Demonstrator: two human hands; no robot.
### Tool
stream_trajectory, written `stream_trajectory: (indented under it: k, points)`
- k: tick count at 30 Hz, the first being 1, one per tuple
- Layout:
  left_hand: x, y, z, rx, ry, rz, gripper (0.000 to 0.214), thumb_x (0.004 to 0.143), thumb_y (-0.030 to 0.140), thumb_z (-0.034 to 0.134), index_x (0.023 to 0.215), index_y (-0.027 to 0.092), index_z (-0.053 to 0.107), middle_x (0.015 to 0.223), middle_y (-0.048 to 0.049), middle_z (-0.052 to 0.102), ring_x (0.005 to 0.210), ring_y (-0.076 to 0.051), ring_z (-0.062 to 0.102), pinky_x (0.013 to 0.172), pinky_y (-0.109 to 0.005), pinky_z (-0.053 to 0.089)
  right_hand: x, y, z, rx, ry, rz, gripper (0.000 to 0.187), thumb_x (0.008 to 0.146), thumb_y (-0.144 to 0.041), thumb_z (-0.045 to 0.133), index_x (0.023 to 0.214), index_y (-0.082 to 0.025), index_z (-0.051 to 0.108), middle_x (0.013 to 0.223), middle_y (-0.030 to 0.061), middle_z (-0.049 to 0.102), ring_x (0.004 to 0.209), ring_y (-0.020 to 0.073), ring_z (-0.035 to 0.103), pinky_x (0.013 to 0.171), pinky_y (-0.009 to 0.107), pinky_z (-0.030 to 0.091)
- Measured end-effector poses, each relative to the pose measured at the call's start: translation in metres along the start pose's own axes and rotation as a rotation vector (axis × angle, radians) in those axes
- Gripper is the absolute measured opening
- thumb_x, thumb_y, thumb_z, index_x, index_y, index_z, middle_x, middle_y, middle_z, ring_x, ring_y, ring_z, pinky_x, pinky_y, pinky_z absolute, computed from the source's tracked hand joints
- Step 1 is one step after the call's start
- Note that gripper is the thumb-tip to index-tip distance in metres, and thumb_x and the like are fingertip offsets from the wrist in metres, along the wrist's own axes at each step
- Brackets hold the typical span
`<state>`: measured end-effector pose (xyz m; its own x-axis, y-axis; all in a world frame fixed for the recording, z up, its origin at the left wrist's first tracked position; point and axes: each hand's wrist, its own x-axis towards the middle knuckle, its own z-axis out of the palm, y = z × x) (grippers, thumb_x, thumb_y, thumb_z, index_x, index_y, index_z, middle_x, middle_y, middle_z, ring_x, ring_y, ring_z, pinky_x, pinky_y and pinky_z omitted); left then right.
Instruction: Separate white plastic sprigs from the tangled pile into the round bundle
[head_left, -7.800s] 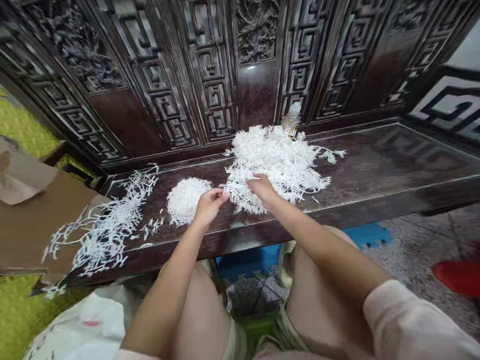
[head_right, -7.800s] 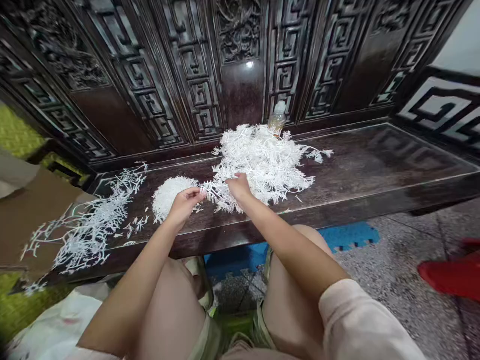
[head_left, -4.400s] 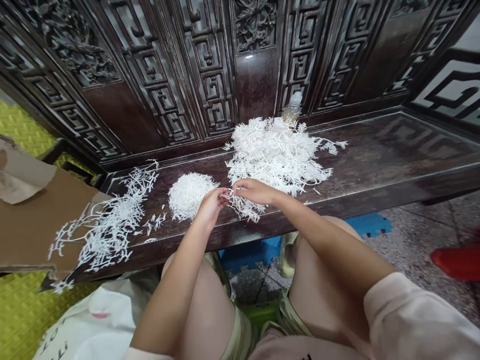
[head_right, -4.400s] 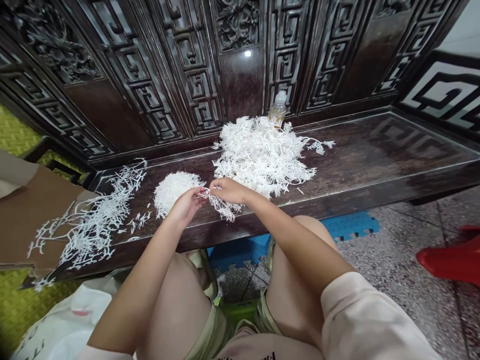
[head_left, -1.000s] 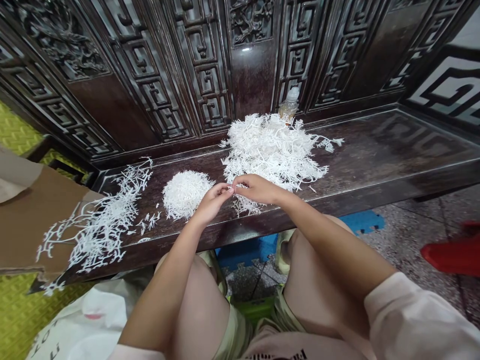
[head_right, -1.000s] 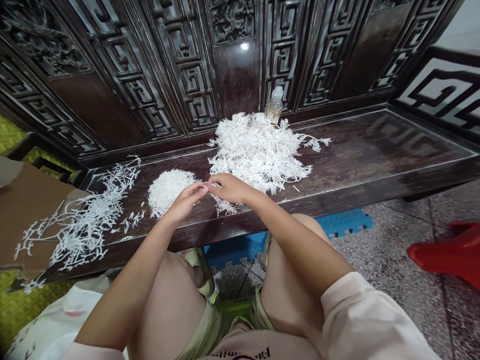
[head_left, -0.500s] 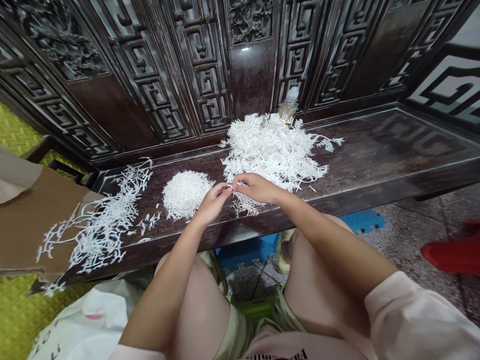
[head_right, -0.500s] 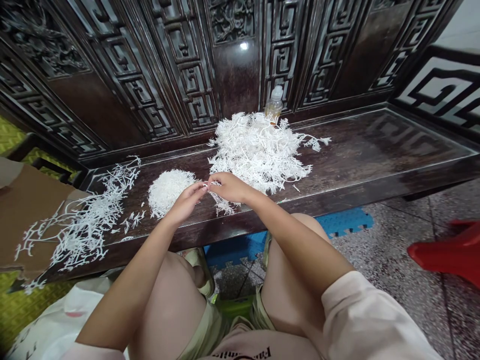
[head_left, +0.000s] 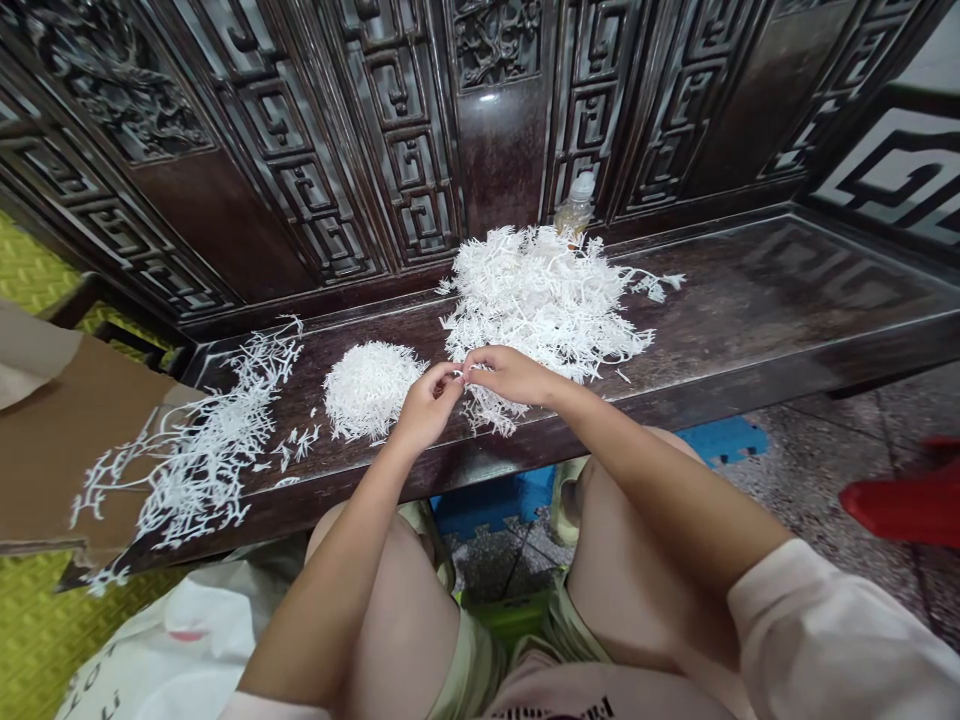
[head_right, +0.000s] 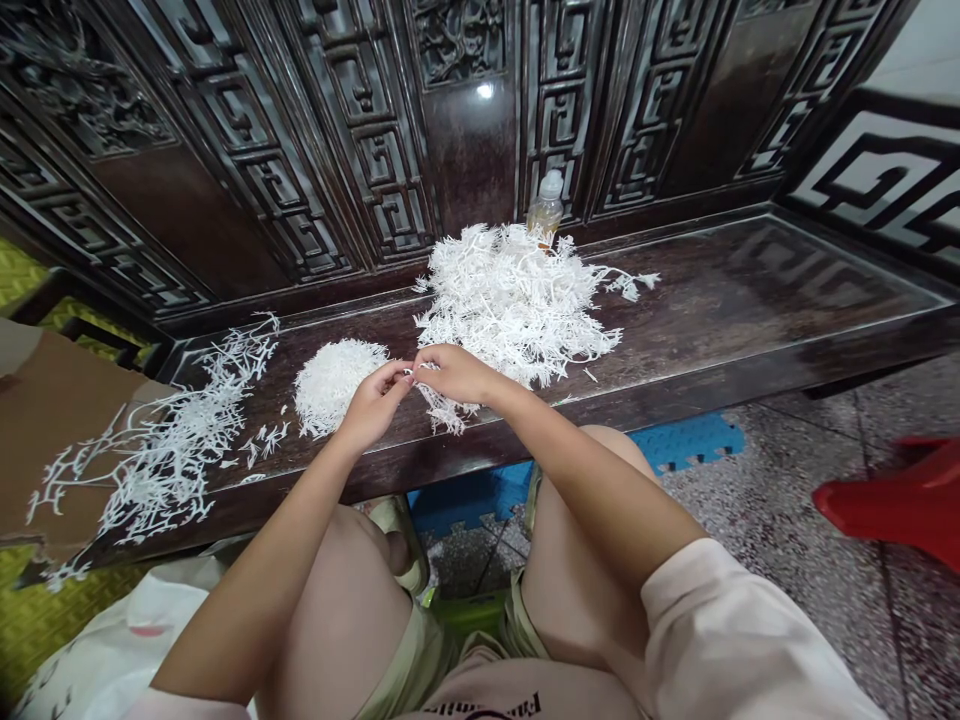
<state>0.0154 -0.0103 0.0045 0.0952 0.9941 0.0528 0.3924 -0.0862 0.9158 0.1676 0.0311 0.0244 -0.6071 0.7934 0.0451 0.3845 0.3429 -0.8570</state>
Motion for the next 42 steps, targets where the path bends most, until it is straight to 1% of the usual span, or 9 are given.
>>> stream_trajectory:
  k: [9,15,22,27,29,32,35,38,42]
  points:
    - [-0.005,0.010,0.000,0.060,0.093,0.025,0.015,0.069,0.027,0.046,0.059,0.016,0.047,0.051,0.0046,0.033,0.050,-0.007,0.030,0.049,-0.020,0.025,-0.002,-0.004,0.004,0.294,-0.019,0.149,0.016,0.070,-0.028,0.043,0.067,-0.016,0.053,0.053,-0.0047,0.037,0.049,0.0071,0.029,0.049,0.022,0.024]
    - [-0.006,0.012,0.004,0.044,0.179,0.089,0.014,0.064,0.018,0.045,0.052,0.016,0.040,0.049,0.0051,0.027,0.050,-0.007,0.027,0.049,-0.021,0.022,-0.003,-0.007,0.012,0.458,0.035,0.208,0.014,0.066,-0.025,0.044,0.061,-0.015,0.052,0.061,-0.0021,0.046,0.062,0.0095,0.038,0.059,0.024,0.029]
    - [-0.003,0.010,-0.003,-0.451,0.116,0.003,0.017,0.064,0.014,0.038,0.047,0.016,0.034,0.051,0.0029,0.031,0.052,-0.008,0.031,0.054,-0.021,0.028,-0.009,-0.013,-0.003,0.631,-0.041,0.293,0.014,0.070,-0.026,0.040,0.061,-0.017,0.047,0.059,0.0003,0.044,0.060,0.0116,0.039,0.061,0.027,0.033]
    - [0.007,-0.008,-0.043,-0.661,0.242,-0.075,0.013,0.066,0.018,0.036,0.054,0.017,0.041,0.053,0.0027,0.031,0.047,-0.007,0.032,0.051,-0.021,0.031,-0.007,0.001,-0.028,0.479,0.334,0.316,0.012,0.068,-0.028,0.047,0.073,-0.019,0.052,0.078,0.0037,0.051,0.075,0.0147,0.043,0.068,0.028,0.034]
    - [0.013,-0.024,-0.060,-0.599,0.358,-0.156,0.009,0.064,0.019,0.040,0.060,0.017,0.047,0.053,0.0035,0.031,0.045,-0.006,0.031,0.046,-0.020,0.028,-0.004,0.005,-0.026,0.416,0.368,0.384,0.013,0.067,-0.029,0.049,0.073,-0.018,0.054,0.081,0.0042,0.051,0.074,0.0148,0.043,0.067,0.028,0.034]
    - [0.022,-0.054,-0.078,-0.397,0.510,-0.327,0.011,0.060,0.019,0.043,0.063,0.015,0.053,0.053,0.0040,0.033,0.042,-0.005,0.031,0.043,-0.020,0.024,-0.002,0.006,-0.015,0.357,0.247,0.430,0.015,0.066,-0.031,0.050,0.071,-0.018,0.055,0.076,0.0030,0.051,0.067,0.0131,0.042,0.063,0.027,0.033]
    - [0.026,-0.077,-0.084,-0.287,0.571,-0.392,0.019,0.061,0.021,0.042,0.072,0.015,0.058,0.061,0.0014,0.045,0.050,-0.007,0.043,0.050,-0.020,0.032,-0.002,0.001,-0.004,0.295,0.147,0.420,0.018,0.067,-0.035,0.050,0.072,-0.019,0.056,0.067,0.0008,0.048,0.062,0.0119,0.041,0.059,0.026,0.031]
    - [0.027,-0.084,-0.084,-0.192,0.613,-0.378,0.027,0.064,0.025,0.042,0.084,0.018,0.060,0.084,-0.0037,0.057,0.076,-0.014,0.054,0.069,-0.027,0.040,-0.004,-0.001,0.000,0.252,0.117,0.412,0.019,0.068,-0.036,0.050,0.072,-0.019,0.057,0.064,-0.0002,0.047,0.060,0.0112,0.041,0.057,0.025,0.029]
    - [0.024,-0.075,-0.082,0.004,0.721,-0.292,0.030,0.067,0.027,0.044,0.091,0.020,0.061,0.110,-0.0052,0.052,0.104,-0.020,0.046,0.091,-0.032,0.031,-0.003,0.000,0.003,0.271,0.093,0.397,0.017,0.068,-0.033,0.049,0.070,-0.018,0.056,0.060,-0.0010,0.047,0.057,0.0102,0.041,0.056,0.025,0.028]
